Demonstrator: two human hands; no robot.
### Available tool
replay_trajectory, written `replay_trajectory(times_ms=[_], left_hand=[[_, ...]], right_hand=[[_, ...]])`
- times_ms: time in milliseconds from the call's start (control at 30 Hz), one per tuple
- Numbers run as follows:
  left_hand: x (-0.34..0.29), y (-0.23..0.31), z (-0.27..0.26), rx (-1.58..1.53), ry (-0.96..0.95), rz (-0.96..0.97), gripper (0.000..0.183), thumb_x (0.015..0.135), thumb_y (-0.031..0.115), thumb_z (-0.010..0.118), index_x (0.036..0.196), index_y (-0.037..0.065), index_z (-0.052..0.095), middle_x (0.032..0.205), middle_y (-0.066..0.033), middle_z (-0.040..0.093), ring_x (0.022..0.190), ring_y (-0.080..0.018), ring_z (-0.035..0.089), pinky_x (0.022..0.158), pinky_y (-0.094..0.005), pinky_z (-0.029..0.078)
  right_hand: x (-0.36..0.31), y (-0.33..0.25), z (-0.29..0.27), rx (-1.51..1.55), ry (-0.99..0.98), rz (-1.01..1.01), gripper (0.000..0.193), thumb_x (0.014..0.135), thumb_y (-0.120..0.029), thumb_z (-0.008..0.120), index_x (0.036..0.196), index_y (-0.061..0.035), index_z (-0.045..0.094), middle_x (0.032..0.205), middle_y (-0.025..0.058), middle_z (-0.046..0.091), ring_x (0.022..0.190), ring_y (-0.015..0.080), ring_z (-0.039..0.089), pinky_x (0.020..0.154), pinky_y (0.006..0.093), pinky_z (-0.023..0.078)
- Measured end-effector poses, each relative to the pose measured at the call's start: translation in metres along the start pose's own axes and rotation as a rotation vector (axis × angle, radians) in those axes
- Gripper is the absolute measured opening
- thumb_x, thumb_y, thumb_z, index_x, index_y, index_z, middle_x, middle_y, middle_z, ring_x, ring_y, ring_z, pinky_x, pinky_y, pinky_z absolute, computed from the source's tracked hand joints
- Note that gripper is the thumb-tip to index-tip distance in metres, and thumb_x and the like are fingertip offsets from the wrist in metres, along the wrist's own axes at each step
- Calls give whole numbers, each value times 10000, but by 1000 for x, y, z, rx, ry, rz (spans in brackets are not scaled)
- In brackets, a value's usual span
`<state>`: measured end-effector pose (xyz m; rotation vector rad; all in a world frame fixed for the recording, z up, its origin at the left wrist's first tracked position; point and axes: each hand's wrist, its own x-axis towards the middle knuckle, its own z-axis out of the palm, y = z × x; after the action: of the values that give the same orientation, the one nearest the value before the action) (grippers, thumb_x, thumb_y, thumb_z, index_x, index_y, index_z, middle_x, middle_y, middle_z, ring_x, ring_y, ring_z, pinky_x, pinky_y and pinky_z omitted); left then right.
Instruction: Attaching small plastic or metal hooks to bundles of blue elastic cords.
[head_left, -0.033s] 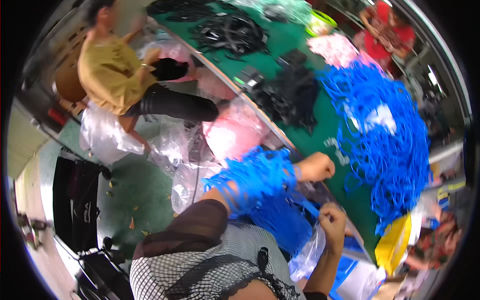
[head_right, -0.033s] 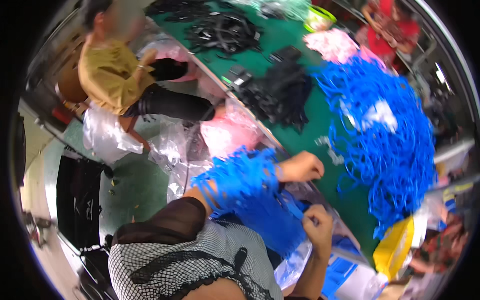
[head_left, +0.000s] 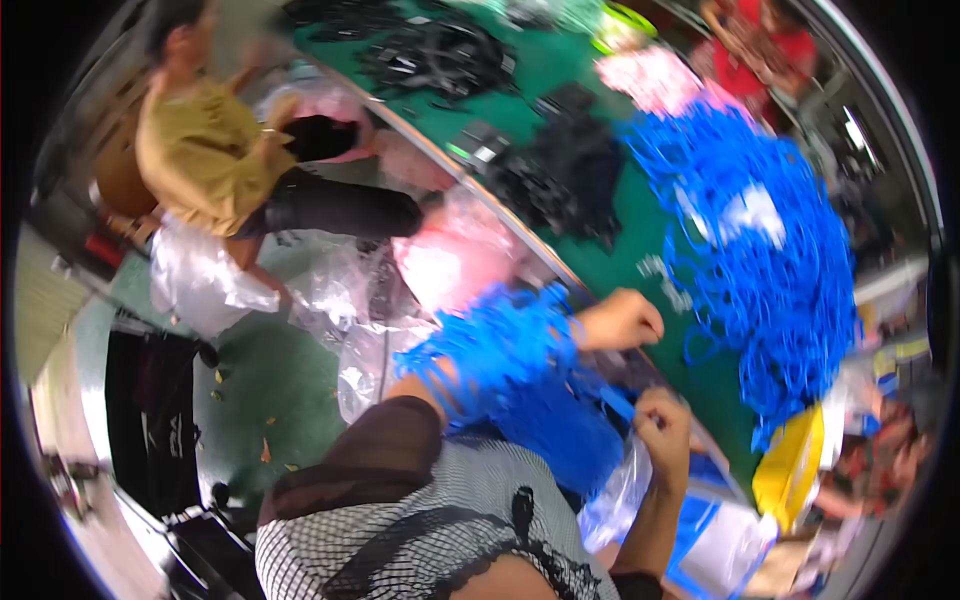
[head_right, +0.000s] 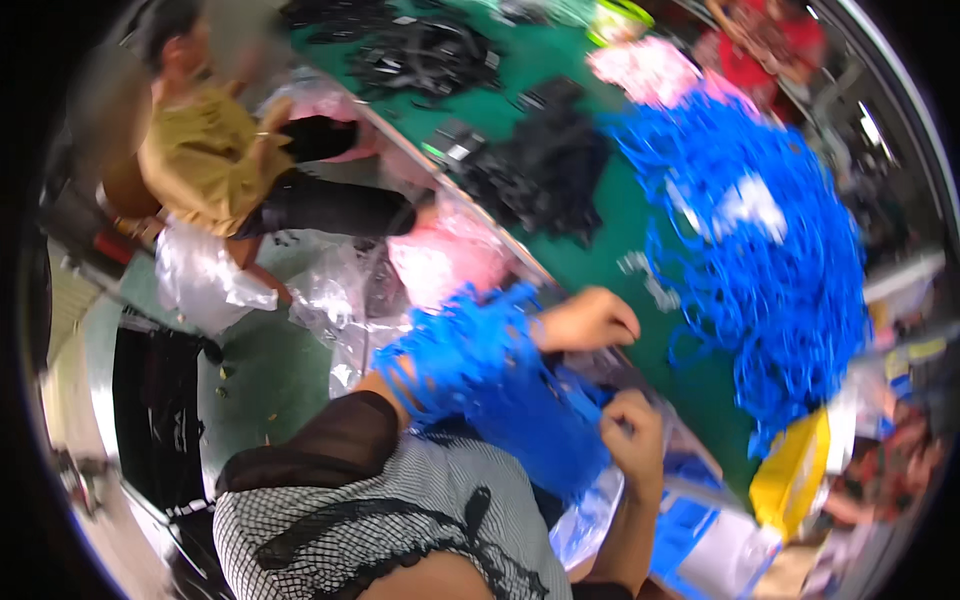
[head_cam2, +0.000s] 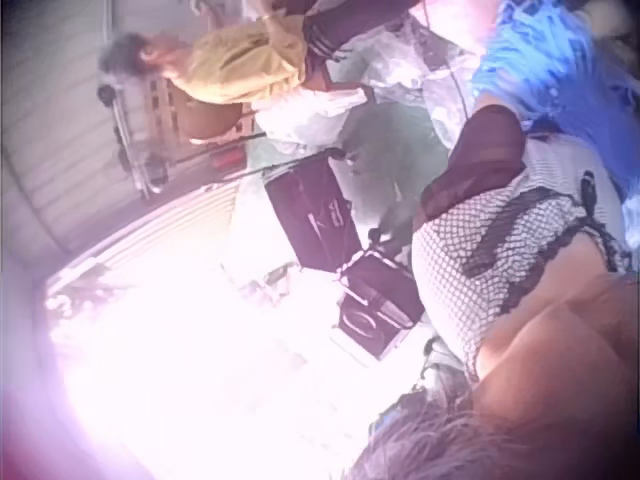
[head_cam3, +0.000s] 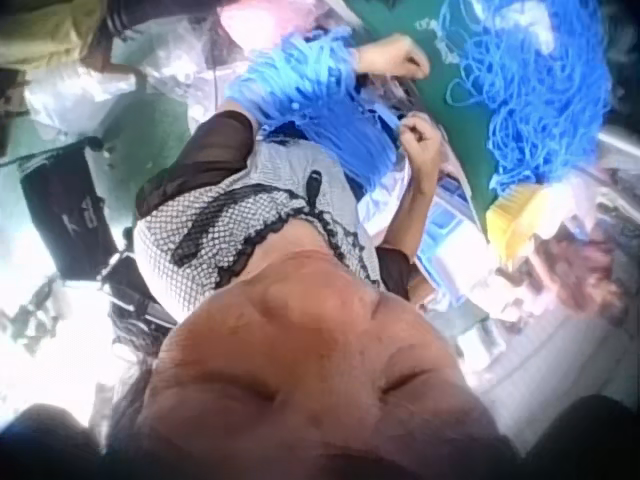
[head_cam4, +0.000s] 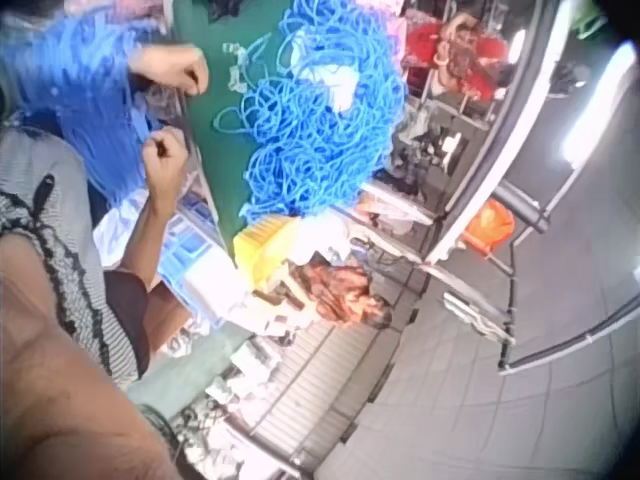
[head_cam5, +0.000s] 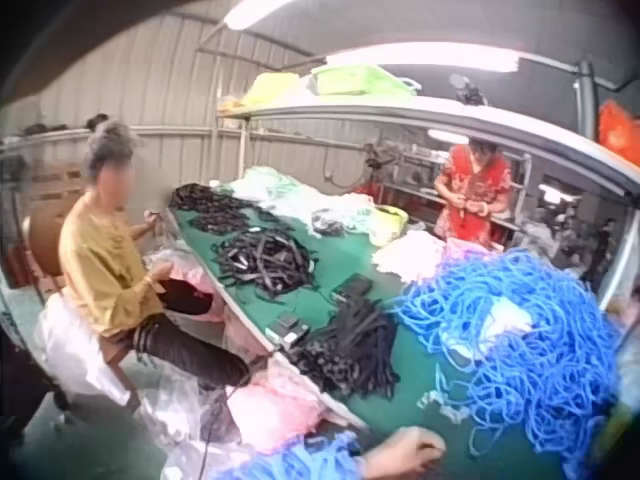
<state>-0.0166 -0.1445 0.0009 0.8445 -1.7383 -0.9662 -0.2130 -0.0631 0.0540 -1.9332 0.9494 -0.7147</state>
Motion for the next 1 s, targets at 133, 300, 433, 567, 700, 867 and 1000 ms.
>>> replay_trajectory(times_ms=[133,300,433,567,700,867,1000], left_hand=[[-44,51,-16,-428,44,-254,99,828,13,604,920,-10,632,803,-23,631,712,-76,580,630,-226,488],[-70,52,-2,-479,-72,-177,76,810,-15,626,886,-15,631,830,-19,626,801,-73,573,717,-230,480],[-86,67,-5,-457,-86,-148,141,805,-22,623,944,-21,646,879,-48,654,828,-92,594,741,-245,485],[-93,80,-14,-431,-112,-81,142,802,-24,619,942,-26,644,870,-71,655,826,-99,596,731,-253,486],[-101,90,-29,-229,7,-100,122,794,-27,627,914,-27,651,858,-93,651,812,-133,609,728,-262,481],[-106,84,-34,-396,20,-131,140,781,-72,615,903,-25,666,878,-98,645,827,-146,603,728,-259,473],[-105,83,-31,-340,29,-96,154,775,-82,613,905,-21,668,878,-102,648,830,-167,612,720,-266,479]], right_hand=[[15,-27,1,-49,-3,-75,65,627,-35,592,638,-13,532,633,72,490,650,202,494,620,310,379],[27,-33,4,-238,-35,-263,83,579,-45,591,604,-38,513,570,55,452,599,236,466,675,346,368],[23,-36,12,-239,-46,-242,74,564,-24,580,590,-42,513,564,55,454,591,239,464,660,343,361],[21,-38,19,-243,-51,-234,78,575,-31,589,594,-40,514,571,61,460,595,249,469,650,344,359],[35,-41,18,-179,-157,-275,91,610,-90,615,633,-50,536,604,61,481,620,245,488,655,352,358],[41,-41,24,-131,-182,-220,82,628,-94,625,628,-60,550,578,30,489,588,186,483,681,341,360],[41,-35,22,-112,-217,-183,68,631,-91,621,625,-56,563,567,30,491,582,177,482,675,333,364]])
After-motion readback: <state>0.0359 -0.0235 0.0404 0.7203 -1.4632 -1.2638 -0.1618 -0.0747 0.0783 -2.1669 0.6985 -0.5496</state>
